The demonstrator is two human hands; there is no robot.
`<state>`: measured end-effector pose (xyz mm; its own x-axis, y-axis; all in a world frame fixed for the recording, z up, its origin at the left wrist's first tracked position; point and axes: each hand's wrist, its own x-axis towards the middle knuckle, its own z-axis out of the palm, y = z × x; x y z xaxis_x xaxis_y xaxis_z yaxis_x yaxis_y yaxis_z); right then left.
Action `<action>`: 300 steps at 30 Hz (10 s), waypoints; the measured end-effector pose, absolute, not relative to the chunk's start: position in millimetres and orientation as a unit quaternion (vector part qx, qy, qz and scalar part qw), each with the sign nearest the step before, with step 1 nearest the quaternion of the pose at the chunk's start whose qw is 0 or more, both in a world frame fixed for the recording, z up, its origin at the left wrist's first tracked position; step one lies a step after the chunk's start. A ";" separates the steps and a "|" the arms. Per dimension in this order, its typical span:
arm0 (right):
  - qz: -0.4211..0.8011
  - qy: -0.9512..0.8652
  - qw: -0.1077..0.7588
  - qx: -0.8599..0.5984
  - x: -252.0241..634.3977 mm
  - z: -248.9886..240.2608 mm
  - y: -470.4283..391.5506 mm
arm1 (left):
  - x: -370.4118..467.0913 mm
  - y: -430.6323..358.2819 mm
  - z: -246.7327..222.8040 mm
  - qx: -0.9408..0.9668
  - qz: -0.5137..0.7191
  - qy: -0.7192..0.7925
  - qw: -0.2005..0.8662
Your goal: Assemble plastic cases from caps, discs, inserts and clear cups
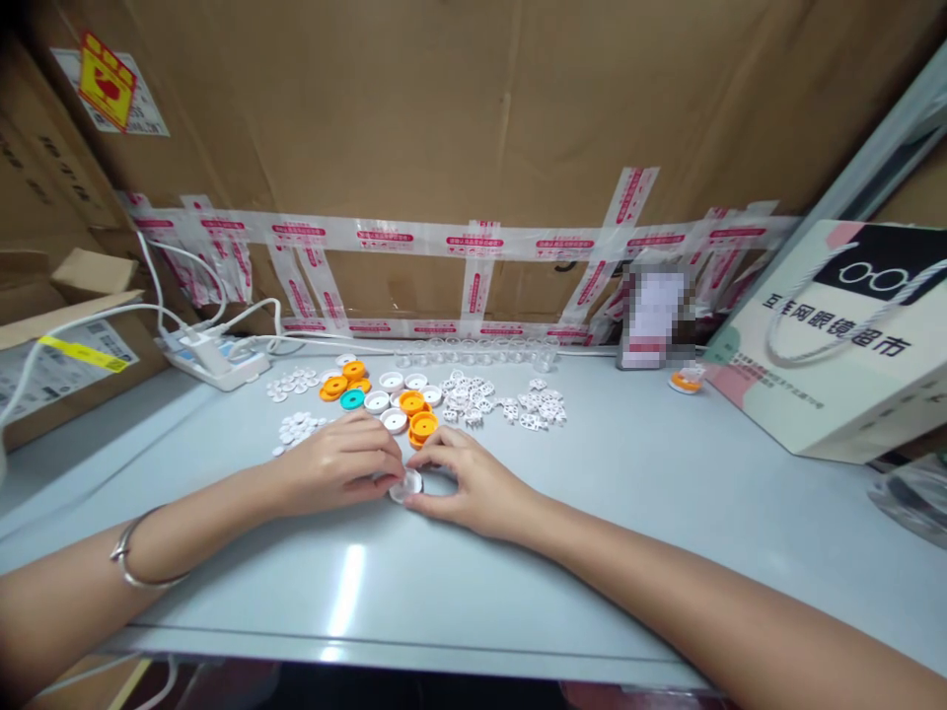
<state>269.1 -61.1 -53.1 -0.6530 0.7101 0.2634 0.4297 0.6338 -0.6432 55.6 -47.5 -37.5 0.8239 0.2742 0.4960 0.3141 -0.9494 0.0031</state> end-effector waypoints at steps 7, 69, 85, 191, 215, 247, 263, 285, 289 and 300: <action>0.274 -0.865 0.267 -0.324 269.7 -53.0 -62.1 | 55.8 -49.3 -37.5 -0.963 -0.226 -0.135 0.048; 0.212 -0.869 0.340 -0.292 271.5 -59.7 -63.7 | 34.1 -67.0 -48.0 -0.958 -0.183 -0.218 -0.030; 0.111 -0.891 0.330 -0.293 271.5 -63.7 -64.4 | 35.7 -66.5 -49.5 -0.957 -0.178 -0.228 -0.008; 0.111 -0.892 0.393 -0.193 269.0 -51.1 -69.2 | -18.9 -9.2 -25.6 -0.838 -0.089 -0.537 -0.030; 0.151 -0.858 0.455 -0.185 267.1 -52.6 -67.4 | 59.0 -78.3 -33.2 -0.886 -0.390 -0.241 -0.068; -0.189 -0.947 0.211 -0.149 268.1 -48.0 -59.0 | 51.5 -64.5 -41.2 -0.872 -0.235 -0.368 -0.220; -0.066 -0.949 0.252 -0.178 267.4 -57.4 -56.0 | 49.2 -62.4 -43.4 -0.862 -0.240 -0.366 -0.254; 0.149 -0.807 0.466 -0.330 287.5 -49.3 -45.7 | 60.9 -33.4 -12.9 -0.929 -0.216 -0.289 -0.087; 0.160 -0.800 0.473 -0.331 290.3 -48.7 -47.4 | 79.2 -19.1 -17.3 -0.926 -0.193 -0.296 -0.132; 0.223 -0.774 0.467 -0.364 284.1 -38.1 -58.9 | 58.1 -36.7 -15.3 -0.604 -0.356 -0.248 -0.668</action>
